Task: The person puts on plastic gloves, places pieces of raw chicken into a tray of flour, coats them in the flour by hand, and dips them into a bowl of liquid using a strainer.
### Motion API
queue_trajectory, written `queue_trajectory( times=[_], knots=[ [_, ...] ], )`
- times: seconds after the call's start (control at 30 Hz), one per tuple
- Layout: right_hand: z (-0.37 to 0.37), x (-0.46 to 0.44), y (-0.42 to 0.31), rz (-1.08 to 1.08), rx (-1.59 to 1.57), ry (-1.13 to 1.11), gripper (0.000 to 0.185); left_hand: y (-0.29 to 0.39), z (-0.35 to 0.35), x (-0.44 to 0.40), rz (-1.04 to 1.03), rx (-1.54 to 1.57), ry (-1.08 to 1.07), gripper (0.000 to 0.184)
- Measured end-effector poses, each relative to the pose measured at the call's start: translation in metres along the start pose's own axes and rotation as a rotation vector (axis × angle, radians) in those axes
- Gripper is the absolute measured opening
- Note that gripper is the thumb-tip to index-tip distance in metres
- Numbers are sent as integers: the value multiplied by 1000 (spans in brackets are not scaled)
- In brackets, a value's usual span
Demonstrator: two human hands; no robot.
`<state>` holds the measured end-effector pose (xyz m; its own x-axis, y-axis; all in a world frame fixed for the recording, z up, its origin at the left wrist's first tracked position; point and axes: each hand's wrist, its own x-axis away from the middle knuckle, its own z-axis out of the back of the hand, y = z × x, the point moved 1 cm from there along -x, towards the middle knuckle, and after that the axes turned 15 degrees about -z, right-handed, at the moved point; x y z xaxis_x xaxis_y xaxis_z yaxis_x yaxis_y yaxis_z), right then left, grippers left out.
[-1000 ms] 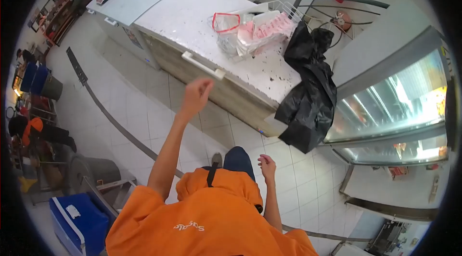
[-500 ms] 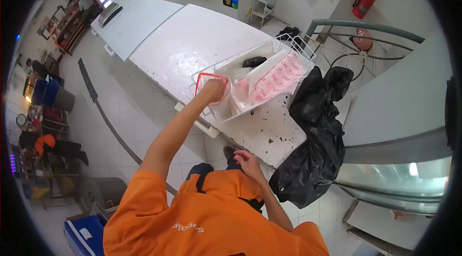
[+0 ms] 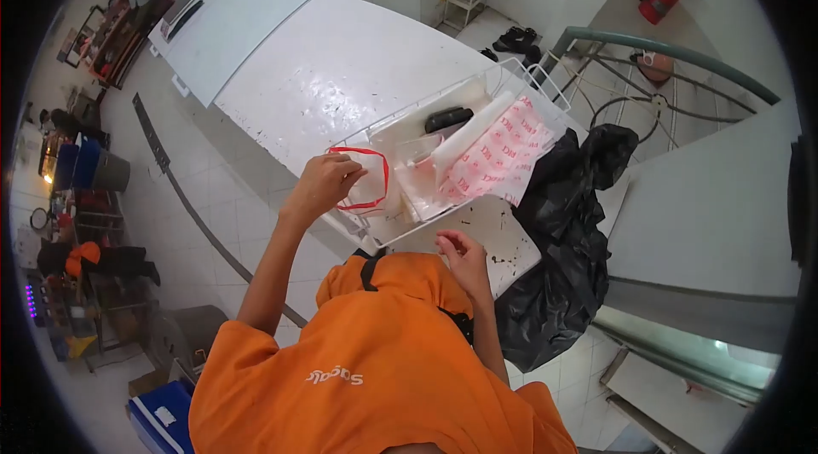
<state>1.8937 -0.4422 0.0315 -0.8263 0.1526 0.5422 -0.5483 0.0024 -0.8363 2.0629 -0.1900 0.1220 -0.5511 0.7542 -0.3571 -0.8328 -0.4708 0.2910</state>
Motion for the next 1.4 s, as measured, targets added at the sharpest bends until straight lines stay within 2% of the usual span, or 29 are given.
queue_trajectory(
  times=[0.1, 0.17, 0.27, 0.3, 0.37, 0.47, 0.53, 0.6, 0.7, 0.8, 0.9, 1.0, 1.1, 1.2, 1.23, 1.33, 1.4],
  knots=[
    [-10, -6, -48, 91, 20, -25, 19, 8, 16, 8, 169, 100, 157, 3],
    [-18, -8, -74, 152, -8, -32, 19, 15, 27, 9, 202, 120, 299, 6],
    [-33, -5, -108, 370, -15, 18, 18, 26, 47, 9, 196, 186, 468, 10],
    [-37, -4, -116, 368, -24, 4, 20, 27, 48, 13, 207, 293, 539, 8],
    [-53, -1, -132, 500, -53, 103, 22, 26, 50, 21, 233, 507, 692, 6],
    [-75, 1, -151, 665, 77, 222, 26, 26, 42, 38, 474, 724, 803, 8],
    [-82, -5, -143, 626, 41, 143, 27, 24, 37, 43, 550, 708, 799, 9],
    [-86, -19, -116, 444, -169, -73, 27, 23, 31, 46, 571, 615, 795, 11],
    [-74, -33, -114, 672, -152, 11, 19, 16, 28, 49, 536, 424, 789, 13],
    [-73, -33, -113, 254, -534, -49, 12, 11, 22, 54, 571, 442, 818, 14],
    [-85, -38, -112, 145, -862, -14, 15, 11, 10, 57, 686, 613, 873, 16],
    [-94, -26, -118, 150, -673, -125, 16, 12, 1, 57, 787, 752, 887, 19],
    [-77, -33, -112, 270, -231, 108, 19, 14, -1, 55, 822, 755, 903, 22],
    [-71, -47, -115, 224, -802, 187, 23, 12, -5, 59, 852, 784, 948, 23],
    [-69, -46, -116, 202, -900, 116, 33, 11, -7, 59, 871, 843, 986, 23],
    [-97, -34, -118, 294, -631, -67, 40, -2, -21, 69, 903, 1126, 977, 23],
    [-101, -27, -116, 263, -267, -73, 33, -4, -25, 71, 880, 1269, 996, 24]
  ],
)
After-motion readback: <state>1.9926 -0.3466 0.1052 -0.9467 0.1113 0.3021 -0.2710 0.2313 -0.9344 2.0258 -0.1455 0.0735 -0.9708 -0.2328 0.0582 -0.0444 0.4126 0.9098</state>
